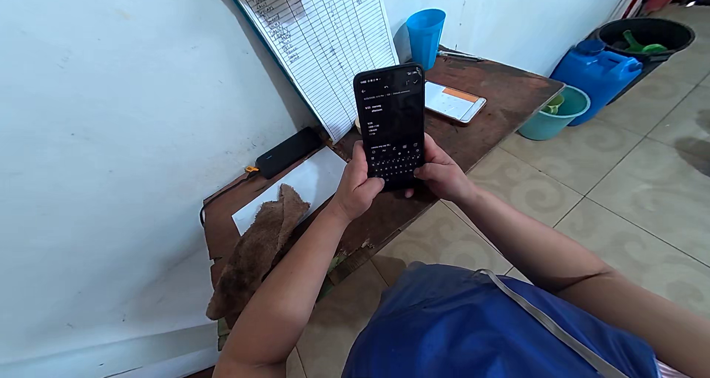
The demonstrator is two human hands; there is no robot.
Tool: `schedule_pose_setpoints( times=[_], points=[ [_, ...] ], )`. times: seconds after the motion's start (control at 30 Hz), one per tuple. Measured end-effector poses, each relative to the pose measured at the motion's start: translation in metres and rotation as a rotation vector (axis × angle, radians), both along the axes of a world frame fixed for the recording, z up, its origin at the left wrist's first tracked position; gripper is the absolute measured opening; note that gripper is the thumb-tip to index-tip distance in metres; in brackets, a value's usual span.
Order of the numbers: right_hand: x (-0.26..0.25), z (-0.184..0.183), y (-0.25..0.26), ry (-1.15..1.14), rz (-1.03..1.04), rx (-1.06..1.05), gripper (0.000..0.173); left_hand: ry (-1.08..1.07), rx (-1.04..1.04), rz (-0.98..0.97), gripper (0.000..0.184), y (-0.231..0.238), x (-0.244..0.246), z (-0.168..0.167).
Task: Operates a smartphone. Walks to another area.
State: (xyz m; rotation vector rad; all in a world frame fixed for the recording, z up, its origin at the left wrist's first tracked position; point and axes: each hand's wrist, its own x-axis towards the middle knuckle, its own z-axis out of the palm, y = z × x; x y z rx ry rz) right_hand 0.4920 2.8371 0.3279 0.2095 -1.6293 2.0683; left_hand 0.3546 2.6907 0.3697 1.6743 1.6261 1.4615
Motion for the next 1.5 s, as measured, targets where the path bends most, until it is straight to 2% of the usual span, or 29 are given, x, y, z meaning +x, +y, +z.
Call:
schedule_pose_setpoints(
  times=[0.8,1.17,1.27,1.4,1.5],
  points=[
    [-0.0003,-0.0037,-0.001,0.025,-0.028,0.028,0.056,-0.002,0.001,0.011,0.066,0.0004,0.0014,-0.0003],
    [0.0033,0.003,-0.0069,-0.034,-0.096,0.097,0.063,0.026,-0.02,0.108,0.057,0.0012,0.0045,-0.0002],
    [0.0028,0.0022,-0.0069,-0.045,-0.109,0.119,0.059,0.052,-0.037,0.146,0.051,0.0021,0.0054,0.0001],
    [0.0,-0.001,-0.004,-0.022,-0.131,0.101,0.045,0.078,-0.018,0.128,0.052,0.0031,0.004,-0.0021],
    [0.0004,0.0013,-0.0053,-0.046,-0.15,0.084,0.043,0.094,-0.006,0.129,0.052,0.003,0.0038,-0.0026]
  ],
)
